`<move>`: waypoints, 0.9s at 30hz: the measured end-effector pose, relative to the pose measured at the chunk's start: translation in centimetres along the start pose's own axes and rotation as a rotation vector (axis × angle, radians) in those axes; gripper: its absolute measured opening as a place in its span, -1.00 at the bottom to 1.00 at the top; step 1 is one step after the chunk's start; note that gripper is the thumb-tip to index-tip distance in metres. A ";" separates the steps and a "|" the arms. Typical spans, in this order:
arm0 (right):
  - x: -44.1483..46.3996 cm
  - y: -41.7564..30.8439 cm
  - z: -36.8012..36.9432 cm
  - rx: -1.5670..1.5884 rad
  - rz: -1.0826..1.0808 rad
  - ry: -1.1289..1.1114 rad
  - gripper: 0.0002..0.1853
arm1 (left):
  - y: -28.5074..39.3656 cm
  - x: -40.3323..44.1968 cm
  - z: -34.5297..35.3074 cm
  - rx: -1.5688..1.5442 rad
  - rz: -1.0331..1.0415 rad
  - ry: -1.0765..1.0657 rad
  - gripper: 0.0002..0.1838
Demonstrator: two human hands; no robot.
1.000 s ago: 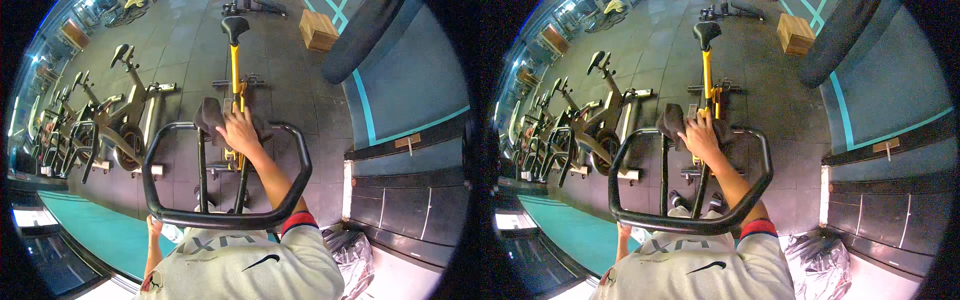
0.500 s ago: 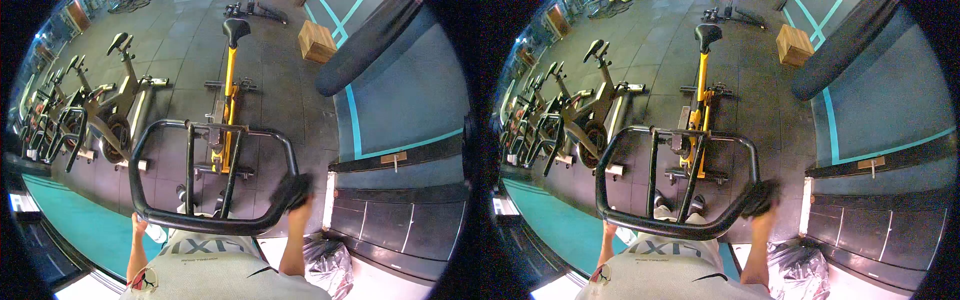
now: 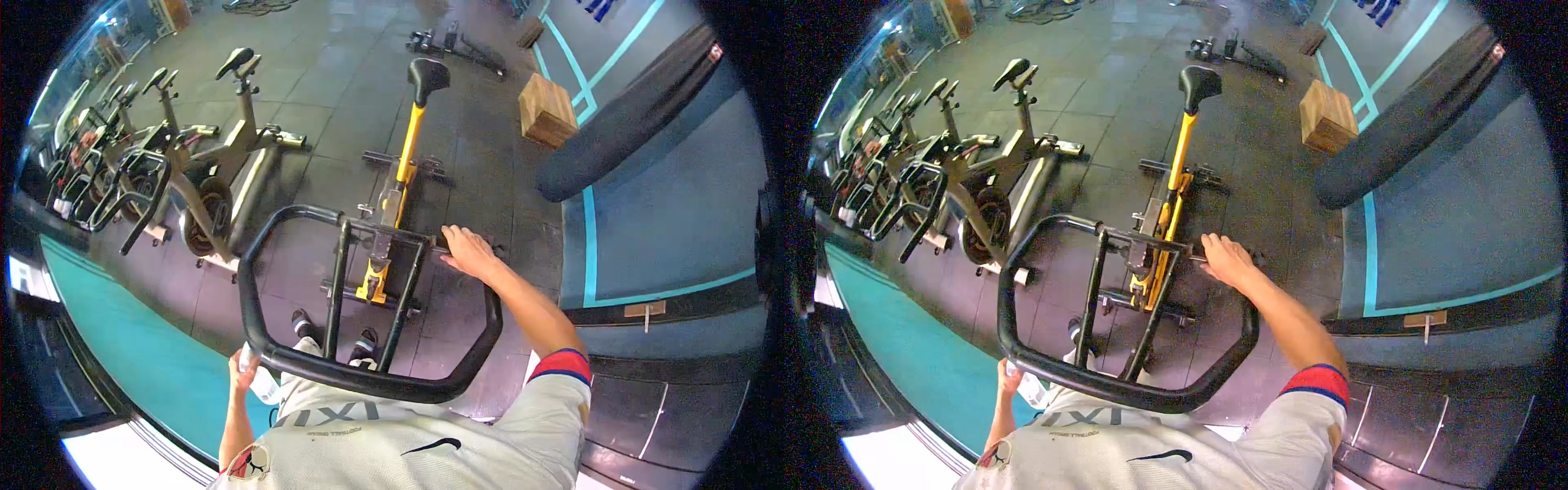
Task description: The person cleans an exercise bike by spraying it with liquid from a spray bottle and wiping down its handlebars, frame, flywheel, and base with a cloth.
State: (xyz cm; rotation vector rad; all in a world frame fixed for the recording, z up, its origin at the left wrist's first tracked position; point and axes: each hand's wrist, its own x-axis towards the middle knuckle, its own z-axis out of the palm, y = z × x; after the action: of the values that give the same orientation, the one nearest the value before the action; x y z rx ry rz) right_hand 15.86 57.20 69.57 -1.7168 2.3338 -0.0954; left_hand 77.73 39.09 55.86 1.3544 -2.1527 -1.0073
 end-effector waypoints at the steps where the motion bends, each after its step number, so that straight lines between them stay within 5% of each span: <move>1: -0.6 0.4 -0.2 0.074 -0.055 0.067 -0.34 | -1.3 -0.7 0.6 0.012 -0.010 0.021 -0.72; 3: -1.9 1.4 -0.2 0.206 -0.110 0.242 -0.22 | -0.4 -1.4 0.7 -0.020 -0.086 0.026 -0.75; 6: -4.9 3.9 -0.5 0.393 0.286 -0.029 -0.08 | -0.2 -1.9 0.4 -0.117 -0.183 -0.028 -0.77; 9: -5.0 5.4 -0.3 0.535 0.386 -0.237 -0.05 | -0.9 -1.9 -0.1 -0.198 -0.256 -0.034 -0.76; 12: -3.0 2.1 0.8 0.161 -0.043 0.195 -0.10 | -0.4 -1.8 -0.1 -0.301 -0.278 -0.023 -0.78; 15: 0.3 -2.6 -0.8 0.062 -0.273 0.210 -0.13 | -0.8 -0.9 0.7 -0.311 -0.260 -0.052 -0.80; 20: 0.8 2.9 0.9 0.181 0.111 -0.113 -0.29 | 0.3 1.5 0.0 -0.218 -0.205 -0.096 -0.82; 22: 0.2 4.6 1.0 0.294 0.113 -0.159 -0.36 | -1.2 1.6 0.3 -0.345 -0.265 -0.108 -0.81; 24: -1.8 5.5 0.3 0.679 0.226 -0.250 -0.45 | -2.8 2.2 0.7 -0.428 -0.245 -0.068 -0.82; 27: -6.3 3.9 -0.9 1.423 0.738 -0.219 -0.55 | -3.8 2.6 -0.6 -0.385 -0.208 -0.119 -0.82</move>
State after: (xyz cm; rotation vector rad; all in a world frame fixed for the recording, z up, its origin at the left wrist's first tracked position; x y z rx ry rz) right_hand 13.80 64.31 70.66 -0.1620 1.6901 -1.0271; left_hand 79.22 35.53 53.29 1.3717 -1.7938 -1.5264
